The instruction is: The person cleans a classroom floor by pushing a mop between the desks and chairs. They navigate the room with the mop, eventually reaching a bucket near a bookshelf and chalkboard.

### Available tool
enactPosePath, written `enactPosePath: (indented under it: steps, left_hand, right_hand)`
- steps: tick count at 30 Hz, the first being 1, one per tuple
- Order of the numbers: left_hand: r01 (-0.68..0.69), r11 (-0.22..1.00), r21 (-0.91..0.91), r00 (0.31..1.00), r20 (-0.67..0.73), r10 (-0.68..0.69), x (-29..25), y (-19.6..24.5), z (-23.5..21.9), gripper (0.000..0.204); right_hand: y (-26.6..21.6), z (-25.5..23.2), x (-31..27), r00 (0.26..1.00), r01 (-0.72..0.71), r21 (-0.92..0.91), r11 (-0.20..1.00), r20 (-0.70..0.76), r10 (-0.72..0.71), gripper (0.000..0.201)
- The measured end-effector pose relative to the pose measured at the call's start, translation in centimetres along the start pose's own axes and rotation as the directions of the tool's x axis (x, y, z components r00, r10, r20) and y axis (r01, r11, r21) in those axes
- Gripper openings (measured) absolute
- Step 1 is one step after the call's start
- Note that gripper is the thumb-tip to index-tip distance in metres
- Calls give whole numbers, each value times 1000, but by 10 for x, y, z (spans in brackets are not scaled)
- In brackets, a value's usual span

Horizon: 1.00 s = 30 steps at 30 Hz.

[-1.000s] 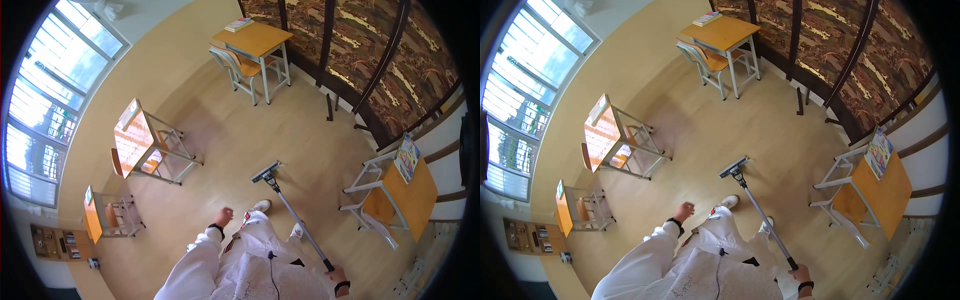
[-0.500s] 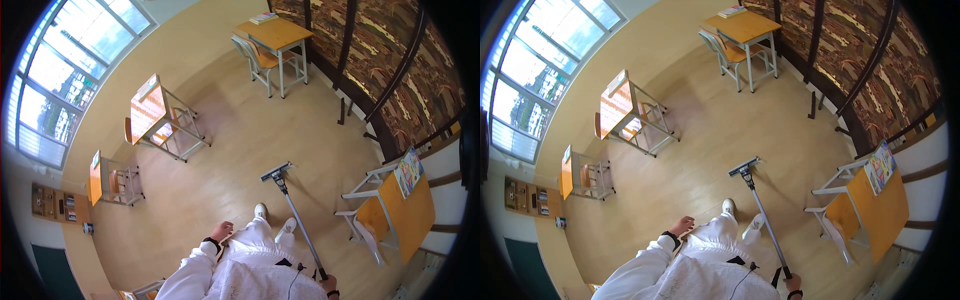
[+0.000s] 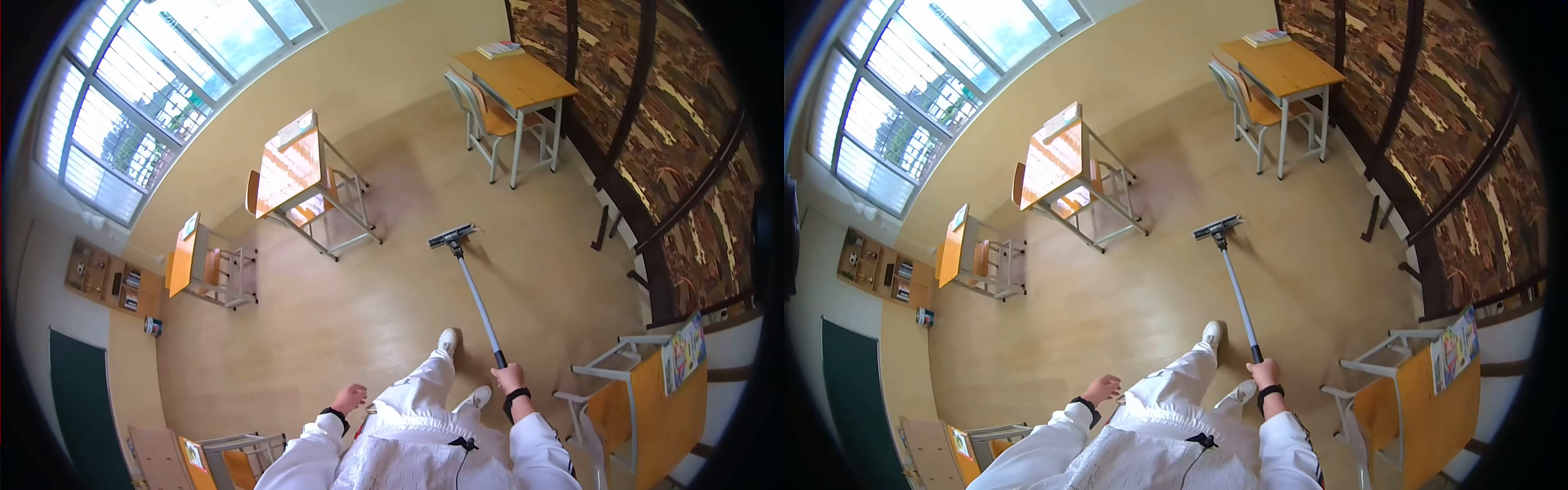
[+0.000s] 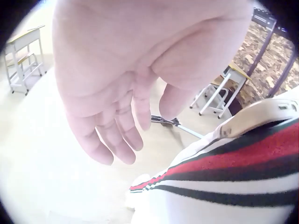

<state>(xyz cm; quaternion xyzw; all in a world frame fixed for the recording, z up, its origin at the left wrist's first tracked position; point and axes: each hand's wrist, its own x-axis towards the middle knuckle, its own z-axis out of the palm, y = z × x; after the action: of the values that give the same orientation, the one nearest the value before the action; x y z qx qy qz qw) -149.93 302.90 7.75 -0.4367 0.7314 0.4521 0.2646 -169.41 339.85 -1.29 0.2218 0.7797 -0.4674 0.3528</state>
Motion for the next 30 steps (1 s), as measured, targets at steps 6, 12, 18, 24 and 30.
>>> enactPosePath:
  steps: [6,12,18,24,30]
  left_hand:
    - [193,980,-42,977,96,-189,45,7,-3,31]
    - [121,981,-154,982,163,-96,167,60,-4,33]
    - [-95,916,-391,986,89,141,224,224,-55,27]
    - [-126,905,-406,992,-68,107,279,274,-107,26]
    - [178,890,-420,969,-83,-233,318,249,-110,25]
  right_hand:
    - [-84,27,53,999,-48,-3,999,-25,48,25]
    - [-190,38,111,998,-45,-58,997,-48,42,23]
    - [-312,51,172,1000,-1,-74,997,10,2,23]
    - [-406,85,234,999,9,-12,1000,53,-8,24]
    - [-482,98,325,996,60,-119,991,67,-53,24]
